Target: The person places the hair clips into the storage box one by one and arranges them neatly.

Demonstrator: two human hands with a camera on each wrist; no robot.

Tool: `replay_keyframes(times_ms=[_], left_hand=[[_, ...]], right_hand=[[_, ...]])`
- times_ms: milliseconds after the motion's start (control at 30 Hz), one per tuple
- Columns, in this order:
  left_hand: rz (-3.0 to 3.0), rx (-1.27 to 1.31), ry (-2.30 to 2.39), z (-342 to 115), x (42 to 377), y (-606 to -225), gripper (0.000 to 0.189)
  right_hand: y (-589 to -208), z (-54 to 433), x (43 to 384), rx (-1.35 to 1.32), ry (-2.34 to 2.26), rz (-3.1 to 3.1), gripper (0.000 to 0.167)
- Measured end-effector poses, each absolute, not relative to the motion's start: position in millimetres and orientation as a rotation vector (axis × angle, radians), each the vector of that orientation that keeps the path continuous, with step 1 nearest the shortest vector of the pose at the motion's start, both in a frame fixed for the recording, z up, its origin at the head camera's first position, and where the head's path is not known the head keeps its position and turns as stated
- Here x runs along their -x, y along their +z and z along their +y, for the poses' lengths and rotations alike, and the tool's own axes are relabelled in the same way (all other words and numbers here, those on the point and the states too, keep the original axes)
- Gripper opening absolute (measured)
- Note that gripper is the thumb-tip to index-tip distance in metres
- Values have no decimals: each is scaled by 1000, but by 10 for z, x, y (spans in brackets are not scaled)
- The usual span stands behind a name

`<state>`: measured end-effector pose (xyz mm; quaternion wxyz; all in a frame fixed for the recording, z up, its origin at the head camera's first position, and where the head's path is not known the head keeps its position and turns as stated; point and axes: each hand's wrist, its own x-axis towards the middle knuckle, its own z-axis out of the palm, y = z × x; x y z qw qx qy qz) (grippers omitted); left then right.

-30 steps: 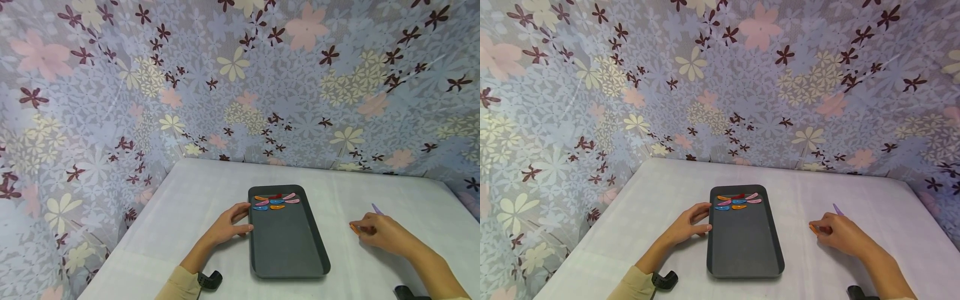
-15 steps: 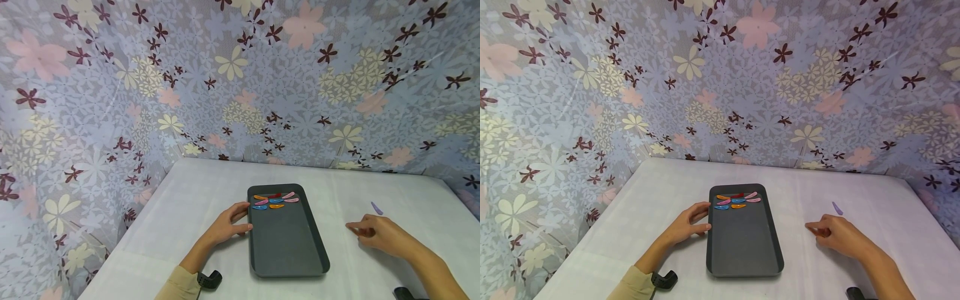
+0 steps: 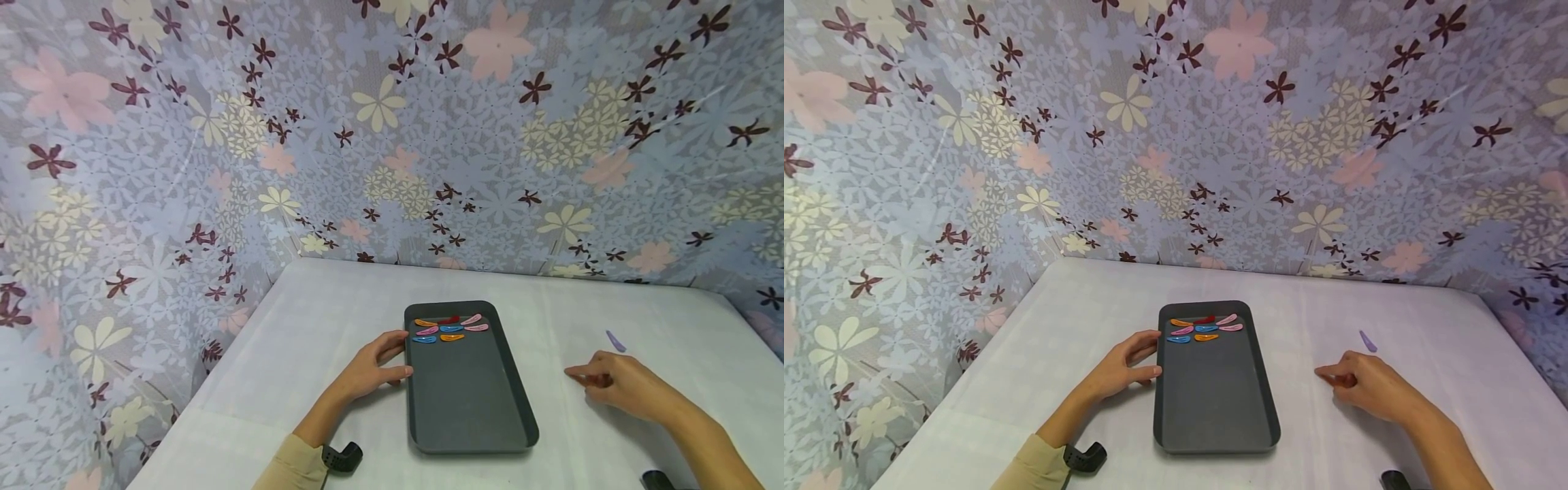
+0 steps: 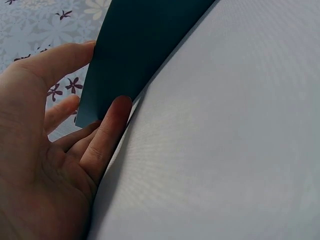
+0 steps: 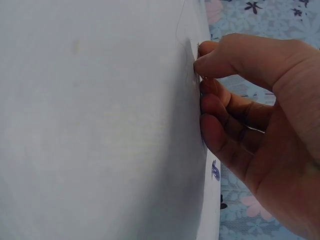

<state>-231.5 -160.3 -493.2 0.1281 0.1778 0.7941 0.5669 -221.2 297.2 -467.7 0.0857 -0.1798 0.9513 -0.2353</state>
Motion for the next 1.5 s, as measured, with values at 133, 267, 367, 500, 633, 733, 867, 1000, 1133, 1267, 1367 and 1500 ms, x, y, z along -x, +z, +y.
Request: replay_keyframes(times_ms=[133, 267, 367, 500, 633, 733, 867, 1000, 1133, 1267, 1367, 1500], left_hand=[[2291, -525, 1663, -1606, 2306, -4921, 70], [2292, -534, 1661, -1607, 2304, -4917, 69], [2295, -534, 1663, -1609, 2309, -4928, 69], [2304, -530, 1661, -1612, 2309, -4937, 70], [2314, -530, 1654, -1613, 2307, -4938, 70], [2312, -525, 1654, -1613, 2307, -4942, 70], [2301, -517, 1655, -1613, 2301, -4941, 70], [2296, -519, 1646, -1605, 2278, -4895, 70], [2278, -533, 1650, -1589, 2218, -4767, 70], [2281, -534, 1641, -1580, 2175, -4681, 69], [2291, -529, 1637, -1579, 2169, -4665, 69], [2287, -523, 1637, -1582, 2174, -4666, 70]], right_hand=[[-4679, 2960, 2217, 582, -688, 2848, 34], [-4693, 2954, 2223, 613, -692, 2862, 33], [-4703, 2950, 2233, 612, -694, 2868, 32], [-4702, 2933, 2257, 607, -673, 2877, 30], [-4692, 2912, 2282, 607, -672, 2892, 29], [-4689, 2905, 2293, 627, -729, 2895, 29], [-4679, 2877, 2309, 649, -795, 2897, 28], [-4654, 2828, 2343, 645, -811, 2910, 28], [-4617, 2791, 2375, 687, -847, 2921, 27], [-4584, 2760, 2398, 740, -882, 2930, 26], [-4575, 2733, 2417, 793, -890, 2951, 26], [-4566, 2688, 2444, 829, -880, 2973, 26]])
